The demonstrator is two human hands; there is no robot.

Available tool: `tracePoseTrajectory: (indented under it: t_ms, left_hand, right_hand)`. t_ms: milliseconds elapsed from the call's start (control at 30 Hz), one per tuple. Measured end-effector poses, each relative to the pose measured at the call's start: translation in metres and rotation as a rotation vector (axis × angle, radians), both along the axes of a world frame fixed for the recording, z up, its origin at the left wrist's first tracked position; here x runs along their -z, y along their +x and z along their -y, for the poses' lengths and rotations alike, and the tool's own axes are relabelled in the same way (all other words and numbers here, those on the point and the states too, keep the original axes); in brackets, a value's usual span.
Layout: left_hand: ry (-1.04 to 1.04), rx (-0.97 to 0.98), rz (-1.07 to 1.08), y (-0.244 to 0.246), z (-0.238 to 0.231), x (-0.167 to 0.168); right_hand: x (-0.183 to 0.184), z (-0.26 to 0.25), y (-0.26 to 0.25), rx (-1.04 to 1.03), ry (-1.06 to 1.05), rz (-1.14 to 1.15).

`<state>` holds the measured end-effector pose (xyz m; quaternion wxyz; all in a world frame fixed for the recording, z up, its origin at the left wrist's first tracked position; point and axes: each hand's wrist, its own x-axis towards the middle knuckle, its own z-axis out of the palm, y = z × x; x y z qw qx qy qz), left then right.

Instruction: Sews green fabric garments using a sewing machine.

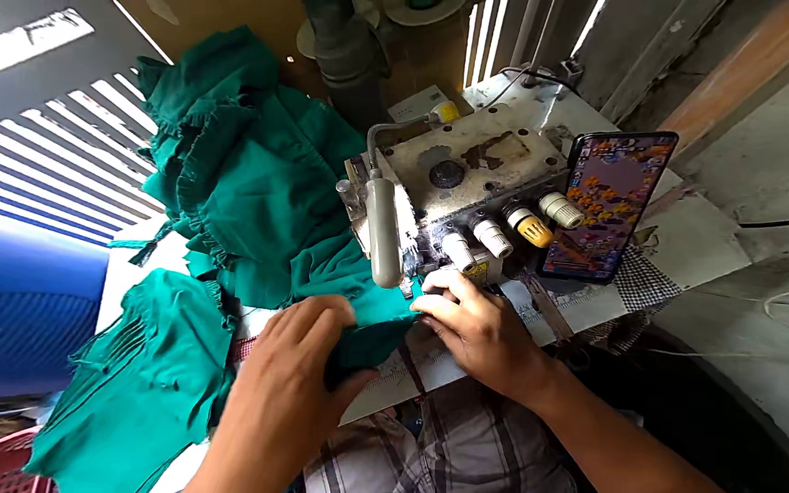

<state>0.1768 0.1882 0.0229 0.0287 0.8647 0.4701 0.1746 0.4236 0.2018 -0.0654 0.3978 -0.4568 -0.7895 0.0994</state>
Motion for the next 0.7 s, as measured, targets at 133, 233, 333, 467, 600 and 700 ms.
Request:
tracePoseTrajectory:
  t_ms: [133,233,333,467,600,700]
  left_hand:
    - [0.025,-0.032,0.012,-0.024,0.017,-0.028]
    - [0.045,-0.006,0.043,-0.022,0.03,-0.046]
    - [0.063,0.044,0.123,0.002,0.039,-0.051]
    - [0.117,-0.058,0.337,0.041,0.028,0.003]
    - [0.361,-0.153,0.162,0.045,0.022,0.048]
    - [0.354,0.006,0.057,0.039,0.034,0.05]
  right_hand:
    - [-0.013,-0.01,0.003,-0.083,-0.022,0.08]
    - [-0.03,-0.015,0.001,-0.179,-0.06,0.071]
    - [-0.055,-0.016,0.0,-0.328,-0.115,-0.03]
    - [-0.064,-0.01,0.001,-0.301,0.002,-0.07]
    - [-0.036,0.015,0.011,-0.259,0.025,-0.118]
    - [-0.001,0.035,0.013,-0.222,0.058,-0.176]
